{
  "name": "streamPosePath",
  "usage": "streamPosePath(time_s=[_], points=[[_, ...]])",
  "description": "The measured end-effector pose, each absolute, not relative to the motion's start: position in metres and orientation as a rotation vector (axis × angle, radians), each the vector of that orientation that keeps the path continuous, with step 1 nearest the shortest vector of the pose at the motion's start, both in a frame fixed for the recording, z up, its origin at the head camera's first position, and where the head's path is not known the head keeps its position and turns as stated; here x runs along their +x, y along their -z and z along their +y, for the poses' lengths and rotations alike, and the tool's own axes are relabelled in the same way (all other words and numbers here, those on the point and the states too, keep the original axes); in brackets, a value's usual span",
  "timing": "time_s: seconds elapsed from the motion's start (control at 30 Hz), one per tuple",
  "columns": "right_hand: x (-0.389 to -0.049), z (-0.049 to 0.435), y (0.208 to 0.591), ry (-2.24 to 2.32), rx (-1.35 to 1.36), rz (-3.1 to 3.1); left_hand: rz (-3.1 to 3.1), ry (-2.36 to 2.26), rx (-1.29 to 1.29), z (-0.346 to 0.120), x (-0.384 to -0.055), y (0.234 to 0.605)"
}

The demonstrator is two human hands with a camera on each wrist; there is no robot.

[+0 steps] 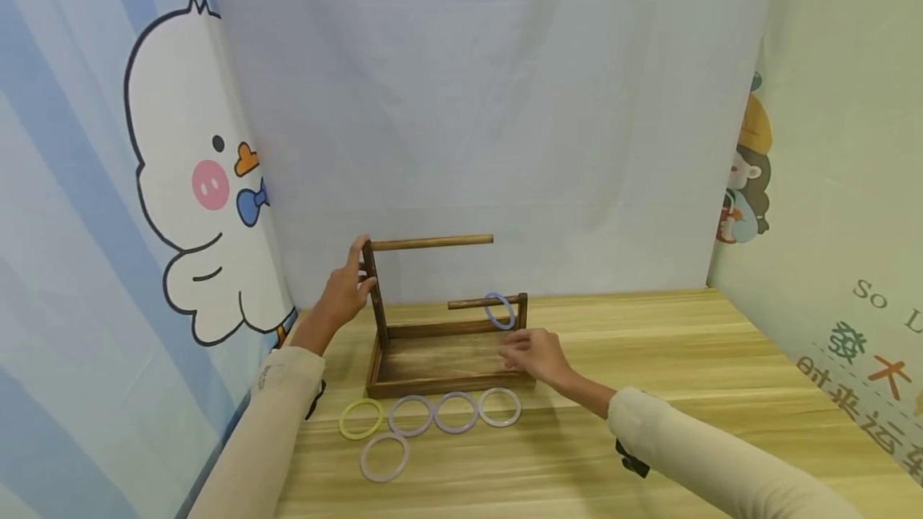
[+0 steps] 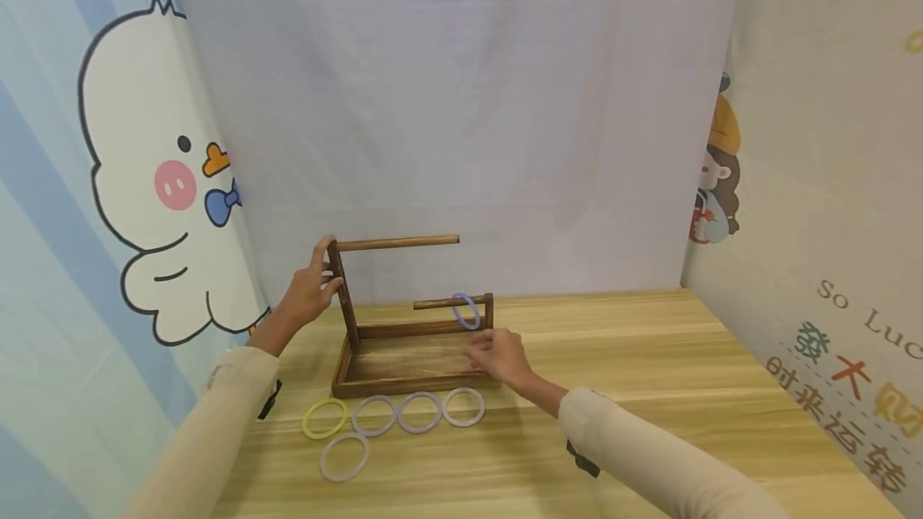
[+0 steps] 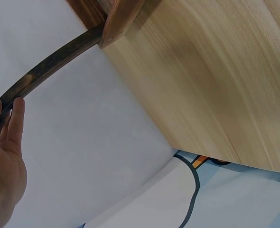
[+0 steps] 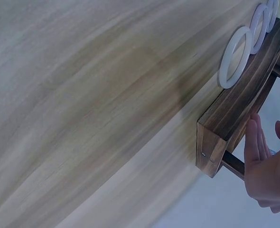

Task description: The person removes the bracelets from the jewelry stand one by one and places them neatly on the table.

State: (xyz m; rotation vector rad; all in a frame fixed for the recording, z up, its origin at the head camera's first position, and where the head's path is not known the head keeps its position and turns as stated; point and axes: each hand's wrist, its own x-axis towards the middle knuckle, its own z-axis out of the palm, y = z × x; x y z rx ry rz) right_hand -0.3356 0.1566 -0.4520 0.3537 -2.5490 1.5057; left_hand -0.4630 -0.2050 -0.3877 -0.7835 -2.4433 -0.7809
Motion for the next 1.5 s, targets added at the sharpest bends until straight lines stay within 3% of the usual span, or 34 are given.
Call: streamPosePath(time_s=[1.5], points=[[-0.357,0.138,0.447,-1.603,0.278,-2.392,-2.484,0.802,-0.754,-0.204,-0.466,0.388]])
